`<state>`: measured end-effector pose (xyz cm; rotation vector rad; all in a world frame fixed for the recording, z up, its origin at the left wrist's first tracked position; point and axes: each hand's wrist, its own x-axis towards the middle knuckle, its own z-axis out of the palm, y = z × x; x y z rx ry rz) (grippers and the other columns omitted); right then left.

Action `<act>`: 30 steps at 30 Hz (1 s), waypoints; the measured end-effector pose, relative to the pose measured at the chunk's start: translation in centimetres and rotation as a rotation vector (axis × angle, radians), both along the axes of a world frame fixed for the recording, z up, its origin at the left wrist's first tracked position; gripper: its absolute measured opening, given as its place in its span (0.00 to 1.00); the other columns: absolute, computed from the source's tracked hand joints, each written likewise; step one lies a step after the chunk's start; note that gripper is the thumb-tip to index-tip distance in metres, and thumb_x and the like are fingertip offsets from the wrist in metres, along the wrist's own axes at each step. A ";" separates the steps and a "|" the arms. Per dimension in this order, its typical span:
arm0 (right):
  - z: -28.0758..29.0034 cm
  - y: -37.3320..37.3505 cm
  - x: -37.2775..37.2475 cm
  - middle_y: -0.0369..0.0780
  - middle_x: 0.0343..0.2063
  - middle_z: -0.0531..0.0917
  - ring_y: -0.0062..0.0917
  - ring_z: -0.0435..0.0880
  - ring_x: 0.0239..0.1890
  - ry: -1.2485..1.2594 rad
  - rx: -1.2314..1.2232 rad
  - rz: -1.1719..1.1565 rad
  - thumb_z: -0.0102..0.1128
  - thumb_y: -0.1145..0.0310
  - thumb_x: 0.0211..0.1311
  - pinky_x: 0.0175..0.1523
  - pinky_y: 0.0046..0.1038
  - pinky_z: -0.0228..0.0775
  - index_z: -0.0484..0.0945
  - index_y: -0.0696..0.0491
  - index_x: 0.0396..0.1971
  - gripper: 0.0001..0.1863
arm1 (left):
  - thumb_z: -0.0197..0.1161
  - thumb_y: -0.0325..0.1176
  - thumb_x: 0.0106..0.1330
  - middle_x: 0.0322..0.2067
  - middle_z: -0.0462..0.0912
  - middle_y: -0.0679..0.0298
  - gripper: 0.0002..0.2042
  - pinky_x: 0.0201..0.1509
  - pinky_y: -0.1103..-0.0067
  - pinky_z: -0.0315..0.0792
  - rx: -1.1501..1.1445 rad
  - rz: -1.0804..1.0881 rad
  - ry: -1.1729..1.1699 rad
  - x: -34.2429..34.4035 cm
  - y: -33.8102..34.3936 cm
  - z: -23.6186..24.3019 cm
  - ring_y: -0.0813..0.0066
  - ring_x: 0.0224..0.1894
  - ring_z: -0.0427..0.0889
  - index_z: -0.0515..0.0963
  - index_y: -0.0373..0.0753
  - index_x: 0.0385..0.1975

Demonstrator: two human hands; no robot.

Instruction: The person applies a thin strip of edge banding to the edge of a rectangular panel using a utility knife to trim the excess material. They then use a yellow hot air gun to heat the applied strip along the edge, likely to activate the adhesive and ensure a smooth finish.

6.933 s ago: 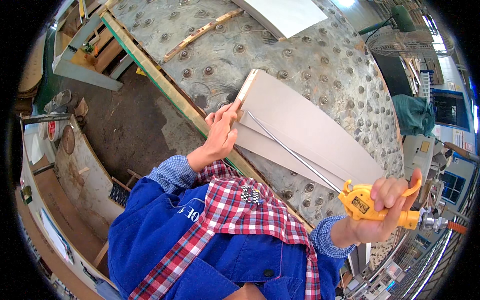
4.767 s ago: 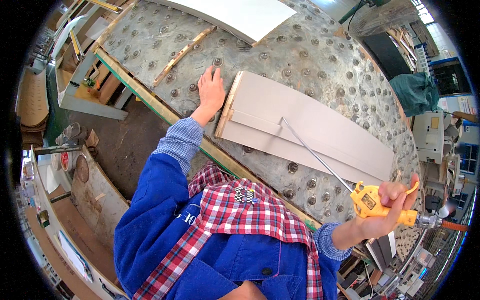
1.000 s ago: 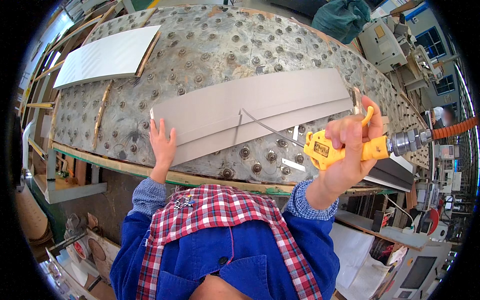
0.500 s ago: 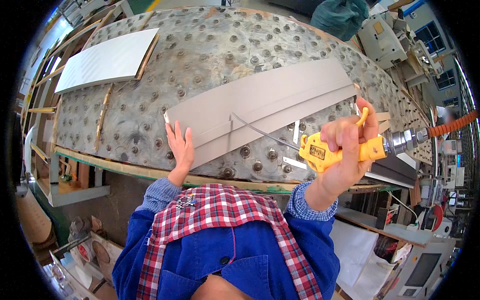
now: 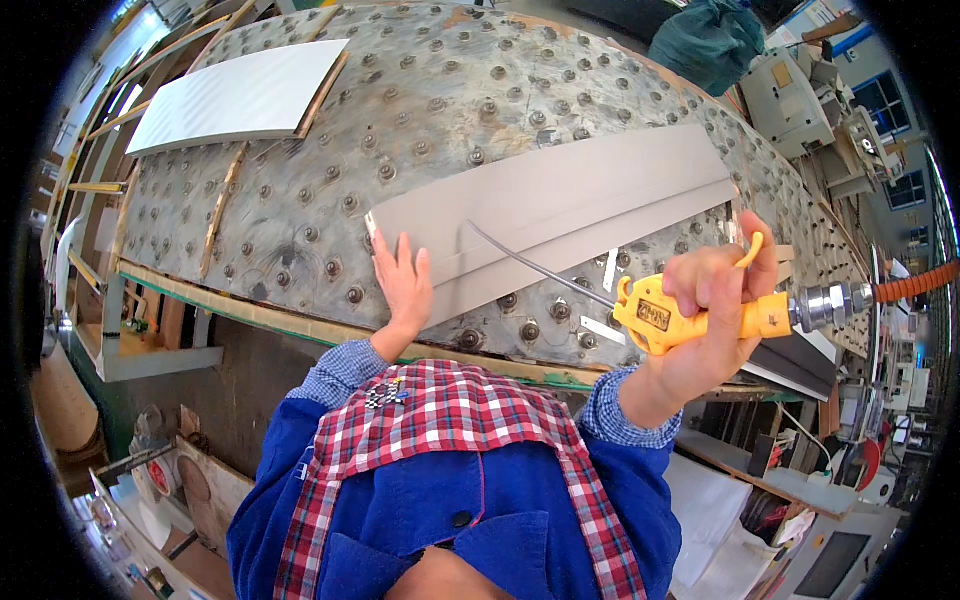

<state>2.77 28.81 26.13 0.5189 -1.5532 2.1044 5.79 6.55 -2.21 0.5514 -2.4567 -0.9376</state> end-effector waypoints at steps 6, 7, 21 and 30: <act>-0.1 -0.2 -0.2 0.29 0.20 0.63 0.11 0.60 0.20 0.012 -0.003 0.004 0.49 0.69 0.68 0.29 0.19 0.58 0.64 0.63 0.58 0.22 | 0.50 0.36 0.70 0.63 0.64 0.46 0.22 0.73 0.58 0.44 -0.159 -0.232 0.000 0.1 -0.4 1.4 0.52 0.69 0.59 0.66 0.30 0.60; -0.2 -0.2 -0.2 0.29 0.20 0.63 0.11 0.60 0.20 0.009 -0.007 0.005 0.48 0.69 0.68 0.29 0.19 0.58 0.64 0.63 0.58 0.21 | 0.49 0.35 0.71 0.61 0.67 0.47 0.21 0.72 0.60 0.48 0.033 -0.243 0.012 -0.5 -0.5 1.6 0.53 0.67 0.62 0.67 0.30 0.59; 0.2 -0.6 0.3 0.29 0.21 0.63 0.11 0.60 0.20 0.022 -0.088 0.153 0.47 0.67 0.70 0.31 0.19 0.59 0.61 0.64 0.60 0.23 | 0.46 0.36 0.75 0.49 0.79 0.59 0.16 0.60 0.76 0.67 1.282 -0.048 0.323 -7.4 -4.7 2.1 0.71 0.53 0.76 0.75 0.30 0.50; 0.3 -0.4 0.2 0.29 0.21 0.63 0.11 0.60 0.19 0.014 -0.137 0.211 0.47 0.66 0.70 0.30 0.20 0.59 0.59 0.64 0.60 0.24 | 0.48 0.34 0.74 0.43 0.82 0.61 0.13 0.57 0.75 0.69 1.300 -0.030 0.553 -8.0 -6.7 0.0 0.71 0.49 0.78 0.77 0.32 0.44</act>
